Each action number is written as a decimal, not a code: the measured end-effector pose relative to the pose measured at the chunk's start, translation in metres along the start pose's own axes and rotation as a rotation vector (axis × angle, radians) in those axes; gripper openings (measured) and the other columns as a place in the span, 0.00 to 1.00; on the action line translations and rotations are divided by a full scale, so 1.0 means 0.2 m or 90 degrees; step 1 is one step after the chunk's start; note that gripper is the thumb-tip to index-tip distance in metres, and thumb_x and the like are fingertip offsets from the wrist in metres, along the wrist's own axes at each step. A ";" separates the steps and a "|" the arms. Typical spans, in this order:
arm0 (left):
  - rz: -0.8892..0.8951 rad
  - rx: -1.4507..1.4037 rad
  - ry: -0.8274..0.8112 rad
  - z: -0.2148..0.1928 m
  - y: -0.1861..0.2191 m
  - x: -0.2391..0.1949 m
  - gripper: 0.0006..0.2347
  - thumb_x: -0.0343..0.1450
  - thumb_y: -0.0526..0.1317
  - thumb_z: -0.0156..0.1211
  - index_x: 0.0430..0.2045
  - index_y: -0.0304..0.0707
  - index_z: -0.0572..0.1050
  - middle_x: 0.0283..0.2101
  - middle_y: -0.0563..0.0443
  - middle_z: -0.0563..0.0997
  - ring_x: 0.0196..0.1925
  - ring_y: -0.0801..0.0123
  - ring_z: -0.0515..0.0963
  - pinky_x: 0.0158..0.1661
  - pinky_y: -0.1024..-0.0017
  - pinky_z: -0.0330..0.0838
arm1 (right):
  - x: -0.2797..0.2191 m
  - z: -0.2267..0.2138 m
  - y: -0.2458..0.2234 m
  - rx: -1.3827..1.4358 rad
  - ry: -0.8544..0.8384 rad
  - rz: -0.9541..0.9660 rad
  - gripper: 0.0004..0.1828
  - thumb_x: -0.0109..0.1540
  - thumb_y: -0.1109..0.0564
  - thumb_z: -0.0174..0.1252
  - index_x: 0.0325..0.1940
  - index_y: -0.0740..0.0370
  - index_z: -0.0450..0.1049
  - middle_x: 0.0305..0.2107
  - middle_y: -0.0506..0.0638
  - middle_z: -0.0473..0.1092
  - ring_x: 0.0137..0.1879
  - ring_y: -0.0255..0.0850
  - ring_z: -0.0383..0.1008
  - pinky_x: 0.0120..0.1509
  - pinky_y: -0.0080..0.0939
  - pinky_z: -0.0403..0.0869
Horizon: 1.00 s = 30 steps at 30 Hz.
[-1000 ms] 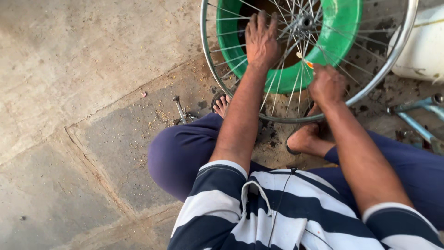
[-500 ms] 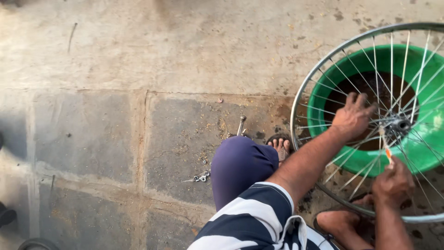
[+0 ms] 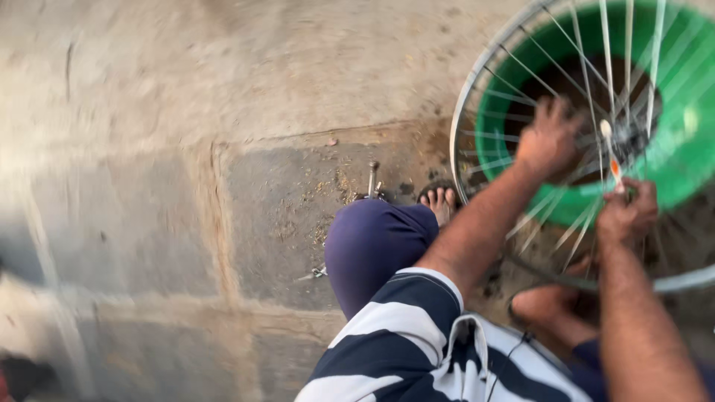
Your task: The person scrubs a bicycle wheel with a toothbrush while it is partially submerged in a green basin of water. The person rotates the wheel to clean different sections of the rim and spokes.
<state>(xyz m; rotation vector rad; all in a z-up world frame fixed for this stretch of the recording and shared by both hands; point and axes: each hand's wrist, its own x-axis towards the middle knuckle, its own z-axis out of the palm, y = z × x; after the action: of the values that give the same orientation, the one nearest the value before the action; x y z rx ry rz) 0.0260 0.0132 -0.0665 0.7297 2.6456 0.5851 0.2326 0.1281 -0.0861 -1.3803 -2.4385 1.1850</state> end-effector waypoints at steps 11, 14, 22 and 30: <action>0.054 -0.033 0.004 -0.08 -0.06 -0.02 0.28 0.63 0.26 0.56 0.60 0.52 0.72 0.66 0.38 0.65 0.69 0.35 0.64 0.48 0.58 0.83 | -0.05 0.13 0.02 0.428 0.040 0.194 0.06 0.67 0.68 0.58 0.45 0.62 0.76 0.37 0.49 0.75 0.34 0.35 0.73 0.37 0.35 0.72; 0.037 -0.045 -0.016 -0.16 0.00 0.03 0.29 0.61 0.26 0.55 0.59 0.51 0.72 0.65 0.36 0.65 0.68 0.32 0.61 0.47 0.56 0.82 | -0.04 0.01 -0.13 0.316 0.030 0.242 0.04 0.67 0.64 0.59 0.44 0.59 0.77 0.37 0.49 0.76 0.34 0.34 0.76 0.34 0.35 0.73; 0.021 -0.022 -0.027 -0.18 0.01 0.01 0.27 0.64 0.26 0.55 0.58 0.55 0.73 0.66 0.42 0.65 0.70 0.42 0.63 0.49 0.57 0.82 | -0.16 -0.21 -0.34 0.008 -0.070 0.159 0.05 0.71 0.60 0.55 0.49 0.57 0.77 0.35 0.51 0.77 0.37 0.40 0.78 0.36 0.46 0.73; 0.052 -0.046 0.014 -0.18 -0.01 -0.01 0.25 0.64 0.28 0.57 0.56 0.54 0.74 0.64 0.42 0.66 0.68 0.42 0.64 0.49 0.55 0.82 | -0.13 -0.08 -0.26 -0.168 -0.015 0.055 0.07 0.69 0.57 0.59 0.51 0.54 0.74 0.35 0.57 0.78 0.40 0.57 0.79 0.38 0.58 0.72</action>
<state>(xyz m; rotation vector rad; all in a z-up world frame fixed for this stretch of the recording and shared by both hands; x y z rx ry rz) 0.0117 0.0001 -0.0357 0.8182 2.6099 0.7109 0.2194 0.1016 -0.0334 -1.5604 -2.6542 0.9238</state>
